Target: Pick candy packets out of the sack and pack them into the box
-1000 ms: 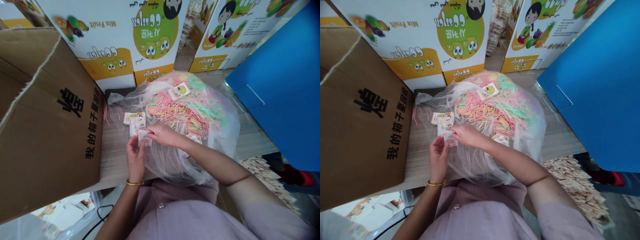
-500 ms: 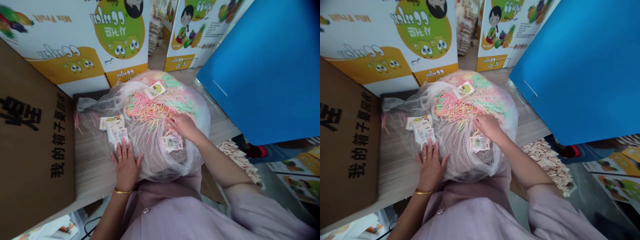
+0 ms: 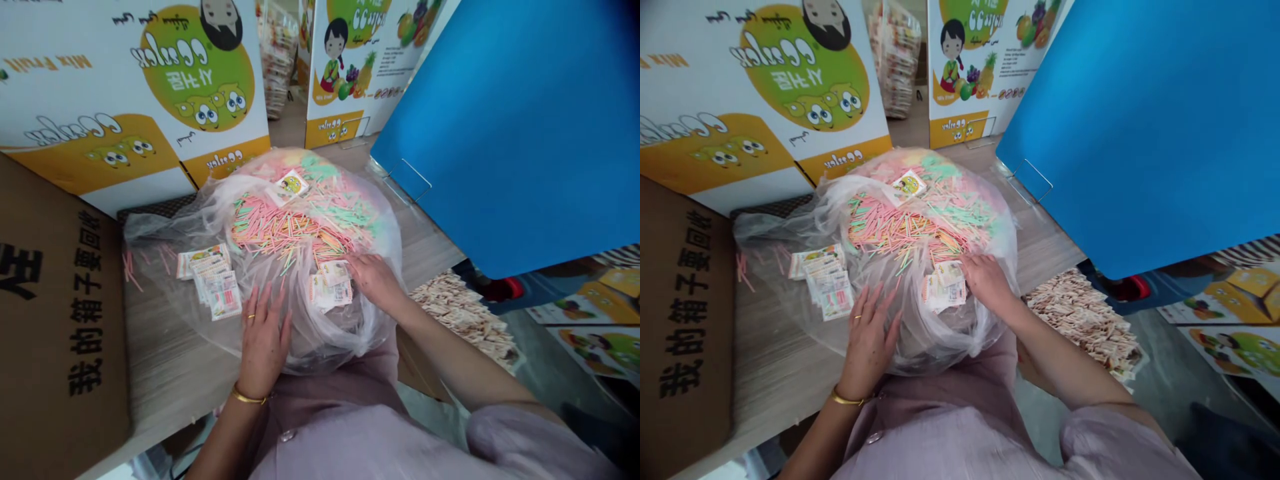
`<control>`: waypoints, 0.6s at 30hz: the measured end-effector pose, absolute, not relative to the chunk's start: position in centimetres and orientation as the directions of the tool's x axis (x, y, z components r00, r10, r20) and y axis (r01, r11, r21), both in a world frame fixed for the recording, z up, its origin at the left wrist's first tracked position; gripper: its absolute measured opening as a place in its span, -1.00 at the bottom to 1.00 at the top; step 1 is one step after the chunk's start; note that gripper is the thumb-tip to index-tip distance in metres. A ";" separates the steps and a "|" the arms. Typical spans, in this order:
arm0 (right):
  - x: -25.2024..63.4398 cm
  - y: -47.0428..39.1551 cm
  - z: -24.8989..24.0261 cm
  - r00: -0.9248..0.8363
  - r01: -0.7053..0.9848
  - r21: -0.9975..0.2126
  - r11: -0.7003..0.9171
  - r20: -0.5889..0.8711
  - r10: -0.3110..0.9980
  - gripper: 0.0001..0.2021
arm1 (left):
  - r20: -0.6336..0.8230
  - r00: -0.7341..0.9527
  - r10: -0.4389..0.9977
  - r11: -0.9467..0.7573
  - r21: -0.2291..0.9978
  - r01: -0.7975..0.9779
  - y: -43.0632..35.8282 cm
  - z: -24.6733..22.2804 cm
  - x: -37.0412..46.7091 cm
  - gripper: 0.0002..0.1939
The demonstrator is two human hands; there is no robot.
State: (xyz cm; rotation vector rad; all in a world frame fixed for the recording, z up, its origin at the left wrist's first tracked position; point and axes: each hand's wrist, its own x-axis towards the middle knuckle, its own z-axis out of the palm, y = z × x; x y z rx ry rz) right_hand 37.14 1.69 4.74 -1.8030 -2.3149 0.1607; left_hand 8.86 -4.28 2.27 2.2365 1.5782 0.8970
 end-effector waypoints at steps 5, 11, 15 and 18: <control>34.2 0.9 8.1 -0.384 0.792 -0.428 0.435 0.204 0.900 -0.80 | 0.421 0.267 0.867 -0.482 0.572 0.664 -3.9 5.0 10.0 -0.32; 30.6 2.9 8.9 -0.559 0.671 -0.566 0.480 0.040 0.828 -0.74 | 0.148 0.240 0.959 -0.263 0.777 0.572 -2.6 4.9 10.1 -0.73; 31.2 8.1 6.8 -0.105 0.991 -0.093 0.093 -0.130 0.986 -0.67 | -0.129 0.012 0.992 0.117 0.930 0.348 -2.1 3.6 8.7 -0.67; 30.8 11.2 5.7 -0.043 0.992 0.102 0.069 -0.240 0.970 -0.66 | -0.271 -0.034 0.962 0.273 0.951 0.147 -1.8 3.1 8.2 -0.57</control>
